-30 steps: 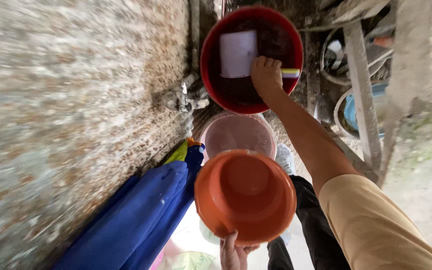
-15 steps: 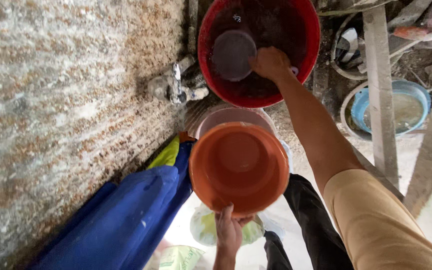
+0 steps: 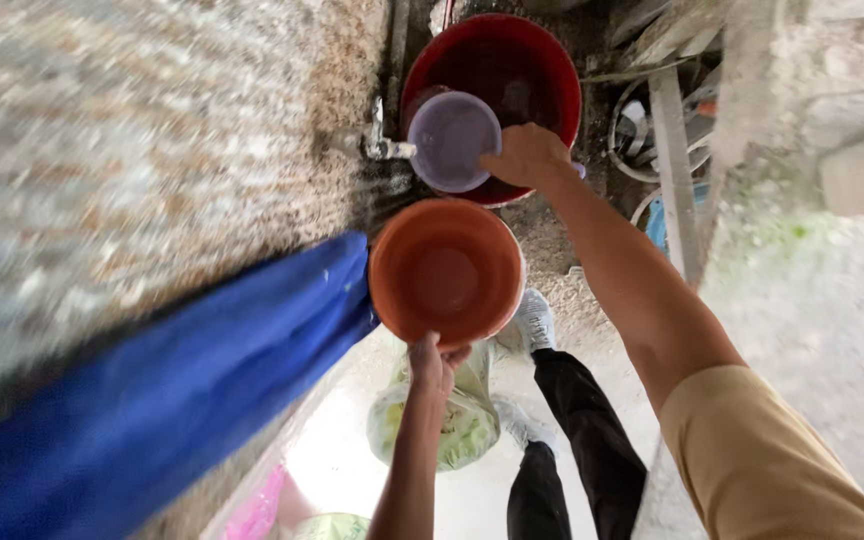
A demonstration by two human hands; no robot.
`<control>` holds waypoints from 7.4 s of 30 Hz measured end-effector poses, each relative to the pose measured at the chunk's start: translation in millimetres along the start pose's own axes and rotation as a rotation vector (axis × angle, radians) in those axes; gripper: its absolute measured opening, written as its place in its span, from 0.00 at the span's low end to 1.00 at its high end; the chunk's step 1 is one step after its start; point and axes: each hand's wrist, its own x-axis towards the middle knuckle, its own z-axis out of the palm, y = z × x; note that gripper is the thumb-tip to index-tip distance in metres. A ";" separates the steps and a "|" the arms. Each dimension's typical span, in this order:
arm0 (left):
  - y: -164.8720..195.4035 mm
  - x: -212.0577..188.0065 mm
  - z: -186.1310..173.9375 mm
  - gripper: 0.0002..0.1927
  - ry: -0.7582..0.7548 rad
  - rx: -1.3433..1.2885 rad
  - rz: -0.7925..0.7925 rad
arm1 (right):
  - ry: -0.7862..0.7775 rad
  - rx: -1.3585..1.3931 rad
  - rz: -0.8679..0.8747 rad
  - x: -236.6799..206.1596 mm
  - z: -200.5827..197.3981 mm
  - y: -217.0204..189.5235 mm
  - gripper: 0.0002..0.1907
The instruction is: The person scrubs the inside of a terracotta bowl with a brush, then scoops white powder from a sack into the bowl and dips the bowl into a large drum of liquid. They then use a wide brush to apply the mixture onto long green ribbed mold strips laid on the workshop floor.
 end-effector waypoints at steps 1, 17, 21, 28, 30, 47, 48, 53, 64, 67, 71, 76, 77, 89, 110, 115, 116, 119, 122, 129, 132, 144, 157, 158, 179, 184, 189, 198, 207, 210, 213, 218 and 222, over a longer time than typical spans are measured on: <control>1.7 2.1 6.4 0.26 -0.005 -0.006 0.001 | 0.001 0.006 0.004 -13.2 -3.8 -2.1 0.28; -23.7 -38.2 -9.8 0.23 -0.053 -0.063 0.162 | 0.351 -0.387 -0.285 -179.3 78.7 -7.8 0.21; -43.5 -44.6 -38.8 0.23 -0.072 -0.089 0.205 | 0.534 -0.348 -0.334 -200.0 126.0 -6.7 0.18; -75.7 -61.4 -73.8 0.23 -0.050 -0.209 0.237 | 0.560 -0.291 -0.339 -231.2 192.9 -9.6 0.13; -83.5 -62.9 -79.2 0.23 -0.073 -0.227 0.236 | 0.616 -0.324 -0.384 -239.0 209.2 -8.6 0.15; -130.8 -68.4 -75.9 0.20 -0.061 -0.432 0.161 | 0.676 0.109 -0.305 -185.0 169.5 9.6 0.31; -133.2 -68.8 -78.8 0.19 -0.056 -0.427 0.162 | 0.797 0.023 -0.373 -165.1 150.2 12.2 0.29; -140.5 -72.9 -91.3 0.13 -0.168 -0.487 0.224 | 0.274 0.050 -0.036 -71.9 75.8 31.2 0.26; -140.8 -92.7 -99.2 0.15 -0.110 -0.435 0.159 | 0.273 0.428 -0.047 -56.9 96.4 -16.4 0.19; -140.1 -86.2 -100.2 0.13 -0.146 -0.420 0.138 | -0.007 0.433 -0.526 -104.8 148.7 -43.1 0.22; -134.5 -81.3 -101.8 0.18 -0.074 -0.370 0.080 | 0.033 -0.281 -0.668 -128.8 207.3 -70.8 0.31; -131.7 -95.4 -125.0 0.22 -0.161 -0.272 0.154 | 0.111 -0.326 -0.509 -159.0 216.4 -76.6 0.25; -131.3 -100.6 -132.5 0.21 -0.187 -0.232 0.197 | 0.168 -0.314 -0.546 -170.8 213.4 -75.4 0.24; -175.0 -268.3 -294.4 0.16 -0.004 -0.004 0.474 | 0.239 -0.322 -0.667 -404.9 212.3 -133.0 0.21; -243.3 -253.8 -566.5 0.23 0.754 -0.212 0.300 | -0.311 -0.500 -0.596 -436.0 551.0 -308.2 0.21; -229.2 -205.8 -622.7 0.22 0.908 -0.048 0.252 | -0.458 -0.544 -0.570 -426.4 628.9 -355.2 0.21; -225.6 -194.4 -632.1 0.21 0.923 -0.044 0.239 | -0.469 -0.568 -0.592 -421.9 645.2 -364.5 0.21; -213.6 -157.7 -664.7 0.19 0.948 -0.101 0.215 | -0.527 -0.631 -0.613 -404.6 701.4 -392.9 0.22; -201.7 -113.0 -696.7 0.17 0.975 -0.064 0.109 | -0.587 -0.631 -0.684 -381.7 763.1 -417.9 0.22; -204.0 -37.7 -735.1 0.17 1.009 -0.276 0.233 | -0.543 -0.621 -0.750 -346.4 852.6 -430.2 0.23; -209.6 -40.9 -732.7 0.18 0.972 -0.297 0.224 | -0.473 -0.567 -0.691 -352.5 840.2 -417.7 0.26; -169.6 -204.1 -658.9 0.18 0.663 0.263 0.488 | -0.331 -0.381 -0.368 -435.4 613.8 -280.1 0.23; -24.7 -297.8 -434.7 0.23 0.149 0.770 1.061 | 0.264 0.126 -0.261 -514.8 326.7 -158.2 0.30; -15.5 -295.7 -412.3 0.23 0.124 0.807 1.040 | 0.285 0.149 -0.258 -511.2 309.1 -149.0 0.29; 63.3 -216.7 -101.2 0.24 0.218 1.273 0.690 | 0.048 0.274 -0.093 -302.6 171.6 2.6 0.28; 76.2 -205.8 -83.2 0.25 0.248 1.285 0.719 | 0.162 0.234 -0.150 -276.8 163.2 5.1 0.24; 77.3 -208.3 -72.8 0.25 0.267 1.252 0.665 | 0.097 0.288 -0.073 -274.8 151.1 3.6 0.28; 55.0 -228.5 -93.5 0.27 0.259 1.157 0.781 | 0.288 0.217 -0.233 -320.8 123.0 -21.1 0.26; 8.9 -287.2 -194.8 0.23 0.274 0.943 0.741 | 0.183 0.184 -0.303 -390.6 164.2 -70.3 0.28; -11.7 -298.3 -253.1 0.22 0.308 0.896 0.817 | 0.080 0.238 -0.213 -408.9 198.2 -90.2 0.27; -41.1 -304.9 -314.0 0.22 0.323 0.761 0.991 | 0.306 0.094 -0.519 -422.5 240.5 -113.4 0.20; -102.9 -325.9 -417.3 0.21 0.482 0.567 0.904 | 0.244 -0.132 -0.612 -444.9 317.7 -171.4 0.14; -139.0 -339.7 -484.1 0.22 0.553 0.388 0.724 | 0.042 -0.131 -0.590 -469.1 378.8 -220.4 0.17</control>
